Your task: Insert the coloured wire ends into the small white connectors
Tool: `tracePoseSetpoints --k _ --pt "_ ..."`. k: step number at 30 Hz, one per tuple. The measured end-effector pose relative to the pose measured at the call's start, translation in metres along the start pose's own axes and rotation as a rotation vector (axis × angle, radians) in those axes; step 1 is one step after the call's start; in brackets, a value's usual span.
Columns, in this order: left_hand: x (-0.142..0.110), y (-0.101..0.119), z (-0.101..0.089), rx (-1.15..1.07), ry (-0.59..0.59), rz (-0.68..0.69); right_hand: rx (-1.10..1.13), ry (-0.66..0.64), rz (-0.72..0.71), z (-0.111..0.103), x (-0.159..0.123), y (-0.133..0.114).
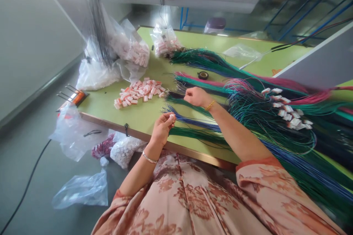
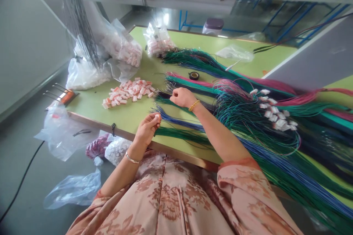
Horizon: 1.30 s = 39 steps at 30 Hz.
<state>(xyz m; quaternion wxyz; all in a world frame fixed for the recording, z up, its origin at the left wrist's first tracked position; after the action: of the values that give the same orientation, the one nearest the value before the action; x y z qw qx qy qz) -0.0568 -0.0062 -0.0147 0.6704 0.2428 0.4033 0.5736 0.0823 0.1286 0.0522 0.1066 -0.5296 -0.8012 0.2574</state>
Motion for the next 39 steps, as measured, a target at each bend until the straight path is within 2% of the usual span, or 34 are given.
tracePoseSetpoints --k 3,7,11,14,17,25,34,39 --pt "0.000 -0.001 0.002 -0.005 0.001 -0.007 0.248 -0.043 -0.115 0.009 0.001 -0.017" --pt "0.000 -0.003 0.002 -0.019 0.009 -0.016 0.501 -0.077 -0.166 0.018 0.005 -0.038" --pt "0.000 -0.003 0.004 -0.040 -0.004 -0.017 0.643 -0.070 -0.235 0.018 0.003 -0.059" --pt "0.000 -0.003 0.005 -0.070 -0.011 -0.019 0.651 -0.030 -0.271 0.015 -0.006 -0.063" --pt "0.001 -0.003 0.007 -0.131 -0.022 -0.028 0.632 -0.027 -0.241 0.018 -0.021 -0.057" --pt "0.006 -0.006 0.014 -0.227 -0.046 -0.071 0.513 -0.108 -0.226 0.035 -0.063 -0.047" --pt "0.005 -0.006 0.016 -0.196 -0.039 -0.073 0.427 -0.068 -0.241 0.037 -0.073 -0.044" --pt "0.003 0.000 0.015 -0.136 -0.046 -0.011 0.377 -0.049 -0.218 0.036 -0.076 -0.044"
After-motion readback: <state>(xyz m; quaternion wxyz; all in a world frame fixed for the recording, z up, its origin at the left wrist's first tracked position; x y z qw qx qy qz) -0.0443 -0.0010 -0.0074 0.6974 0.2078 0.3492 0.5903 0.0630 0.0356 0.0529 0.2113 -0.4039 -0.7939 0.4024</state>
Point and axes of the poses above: each hand's wrist, its own x-axis towards the middle knuckle, its own z-axis out of the palm, y = z × x, the point moved 9 cm from there along x, towards the middle knuckle, and after that the axes turned 5 degrees about -y, right-handed, at the moved point
